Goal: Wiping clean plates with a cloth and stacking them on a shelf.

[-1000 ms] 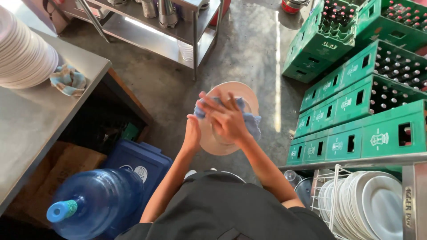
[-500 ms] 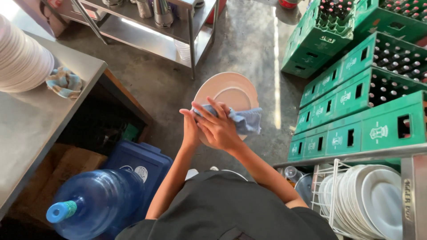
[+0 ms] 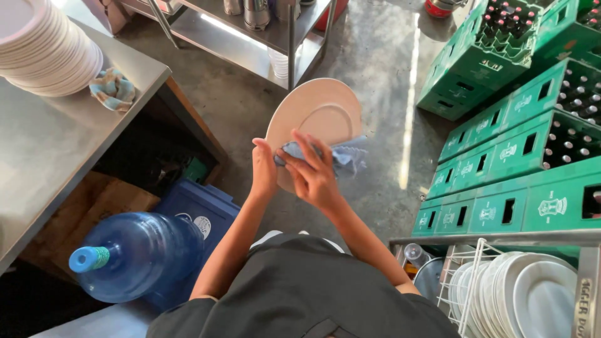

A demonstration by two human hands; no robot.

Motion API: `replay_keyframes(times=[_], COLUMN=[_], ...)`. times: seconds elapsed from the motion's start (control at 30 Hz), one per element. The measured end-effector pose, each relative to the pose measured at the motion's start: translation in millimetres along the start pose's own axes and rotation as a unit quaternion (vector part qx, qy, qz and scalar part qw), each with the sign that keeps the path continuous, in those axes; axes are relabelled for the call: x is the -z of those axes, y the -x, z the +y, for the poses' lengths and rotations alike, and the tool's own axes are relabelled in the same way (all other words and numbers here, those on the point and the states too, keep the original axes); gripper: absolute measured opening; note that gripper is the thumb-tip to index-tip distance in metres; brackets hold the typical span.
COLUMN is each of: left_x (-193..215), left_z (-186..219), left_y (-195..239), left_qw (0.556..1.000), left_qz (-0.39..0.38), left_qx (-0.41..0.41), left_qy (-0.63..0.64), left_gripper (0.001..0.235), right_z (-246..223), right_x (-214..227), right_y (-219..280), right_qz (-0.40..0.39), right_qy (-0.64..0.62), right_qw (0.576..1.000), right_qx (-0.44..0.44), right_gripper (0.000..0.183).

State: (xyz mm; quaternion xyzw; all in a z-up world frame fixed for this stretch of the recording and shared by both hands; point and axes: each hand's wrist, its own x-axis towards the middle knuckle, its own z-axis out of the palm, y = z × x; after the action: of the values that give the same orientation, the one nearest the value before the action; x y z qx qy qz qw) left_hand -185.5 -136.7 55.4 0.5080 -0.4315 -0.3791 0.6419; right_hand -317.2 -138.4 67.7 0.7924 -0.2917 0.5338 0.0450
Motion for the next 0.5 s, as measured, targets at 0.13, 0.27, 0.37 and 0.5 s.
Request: replay_keyframes(times=[0.13,0.27,0.37,0.5], left_x=[-9.5,-9.7,2.4,-19.9], left_z=[54.6,31.1,-27.9,54.3], left_y=[12.7,15.8,3.8,6.2], left_qw=[1.0,0.999,0.998,0.971], left_qz=[-0.02,-0.035,-0.02,0.059], left_qx=[-0.01,-0.025,-0.027,0.053], left_qy=[-0.005,0.017,0.06,0.227], left_gripper=[0.078,0.076,0.063,0.042], right_z=[29.9,10.0,-4.7,19.1], right_x=[6.0,10.9,-0.6,6.6], right_y=[-27.9,-24.3,17.4,46.9], right_qz=[0.044,0.044,0.018,0.001], right_qy=[0.036,-0.004,-0.036,0.031], right_qw=[0.998,0.999,0.999,0.997], right_qx=[0.022,0.008,0.029,0.064], right_gripper=[0.027,0.027,0.022,0.026])
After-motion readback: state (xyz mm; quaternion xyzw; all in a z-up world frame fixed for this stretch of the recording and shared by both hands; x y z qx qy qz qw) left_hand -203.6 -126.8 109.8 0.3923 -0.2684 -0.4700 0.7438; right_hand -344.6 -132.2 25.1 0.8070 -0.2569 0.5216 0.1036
